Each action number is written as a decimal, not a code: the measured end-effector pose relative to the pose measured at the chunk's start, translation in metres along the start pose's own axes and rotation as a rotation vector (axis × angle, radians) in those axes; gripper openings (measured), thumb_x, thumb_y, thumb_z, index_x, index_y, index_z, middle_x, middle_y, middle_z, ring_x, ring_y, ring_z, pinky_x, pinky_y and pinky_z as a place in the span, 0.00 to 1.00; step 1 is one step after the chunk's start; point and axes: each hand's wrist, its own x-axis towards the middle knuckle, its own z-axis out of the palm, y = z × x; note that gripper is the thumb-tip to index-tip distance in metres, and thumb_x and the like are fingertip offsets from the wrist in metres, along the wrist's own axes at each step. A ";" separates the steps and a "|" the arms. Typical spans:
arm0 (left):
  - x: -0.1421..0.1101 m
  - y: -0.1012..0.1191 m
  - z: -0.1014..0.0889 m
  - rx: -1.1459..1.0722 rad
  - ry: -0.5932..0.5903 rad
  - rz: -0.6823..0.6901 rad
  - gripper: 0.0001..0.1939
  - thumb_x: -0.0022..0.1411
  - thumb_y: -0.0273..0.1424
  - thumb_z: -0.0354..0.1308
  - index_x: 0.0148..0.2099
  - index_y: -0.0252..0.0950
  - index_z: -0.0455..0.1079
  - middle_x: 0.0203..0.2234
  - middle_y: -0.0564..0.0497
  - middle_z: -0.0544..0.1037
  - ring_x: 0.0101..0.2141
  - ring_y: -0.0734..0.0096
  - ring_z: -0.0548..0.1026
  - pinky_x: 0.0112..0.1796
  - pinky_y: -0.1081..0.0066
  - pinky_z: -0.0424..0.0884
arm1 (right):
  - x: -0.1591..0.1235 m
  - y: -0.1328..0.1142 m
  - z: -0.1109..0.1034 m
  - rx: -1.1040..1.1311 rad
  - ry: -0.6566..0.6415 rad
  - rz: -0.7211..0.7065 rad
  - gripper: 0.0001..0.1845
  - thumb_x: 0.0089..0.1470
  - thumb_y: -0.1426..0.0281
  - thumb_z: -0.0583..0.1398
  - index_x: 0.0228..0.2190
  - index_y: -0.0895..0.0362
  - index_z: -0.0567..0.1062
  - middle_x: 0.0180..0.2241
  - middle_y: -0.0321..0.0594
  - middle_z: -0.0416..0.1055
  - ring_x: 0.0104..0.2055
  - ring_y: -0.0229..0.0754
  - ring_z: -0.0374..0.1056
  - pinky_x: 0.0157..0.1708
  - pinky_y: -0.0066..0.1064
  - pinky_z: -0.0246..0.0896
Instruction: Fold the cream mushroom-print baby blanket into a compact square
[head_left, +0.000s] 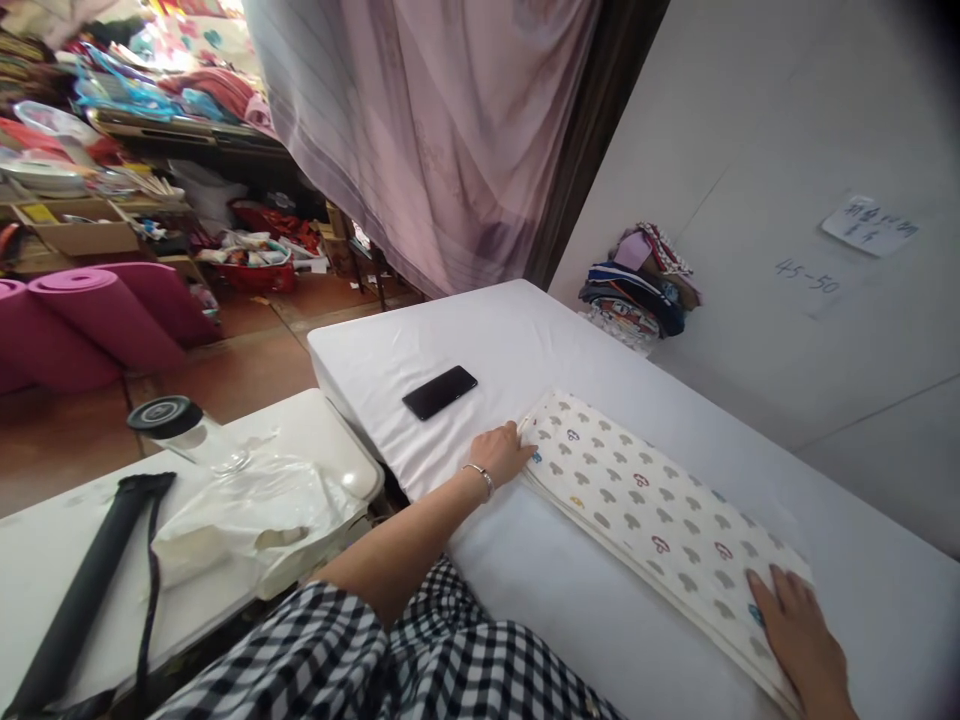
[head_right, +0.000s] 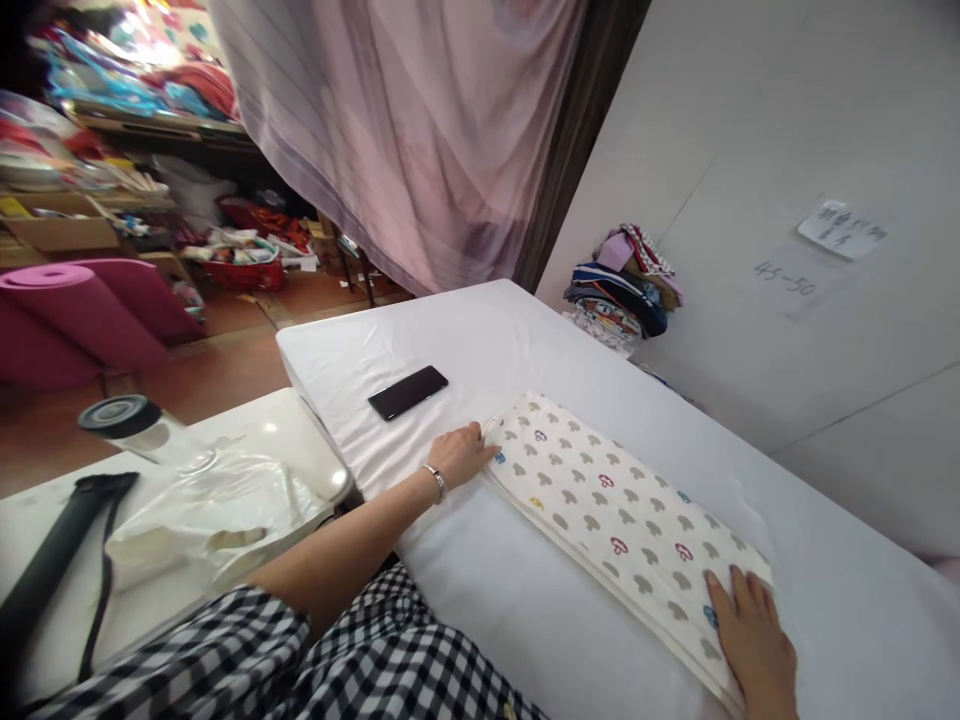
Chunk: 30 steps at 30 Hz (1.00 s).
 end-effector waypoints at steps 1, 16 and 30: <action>0.003 0.000 0.001 0.023 -0.009 -0.005 0.19 0.60 0.46 0.48 0.43 0.36 0.65 0.37 0.42 0.77 0.40 0.55 0.75 0.37 0.63 0.66 | -0.001 -0.002 -0.001 0.044 0.009 0.028 0.33 0.51 0.49 0.43 0.57 0.41 0.59 0.60 0.44 0.56 0.64 0.58 0.45 0.53 0.61 0.50; 0.025 0.004 -0.002 0.025 -0.066 -0.003 0.26 0.58 0.51 0.45 0.48 0.35 0.64 0.45 0.39 0.74 0.46 0.54 0.73 0.41 0.63 0.67 | -0.005 -0.061 -0.027 0.032 -0.024 0.141 0.38 0.56 0.50 0.37 0.61 0.56 0.55 0.66 0.46 0.39 0.67 0.50 0.34 0.60 0.57 0.34; 0.032 0.041 0.007 0.208 0.211 0.351 0.29 0.61 0.43 0.47 0.60 0.33 0.56 0.58 0.39 0.63 0.58 0.55 0.60 0.54 0.58 0.59 | -0.009 -0.139 -0.045 0.162 -0.114 -0.052 0.33 0.60 0.53 0.42 0.62 0.54 0.53 0.66 0.41 0.35 0.67 0.47 0.30 0.62 0.51 0.25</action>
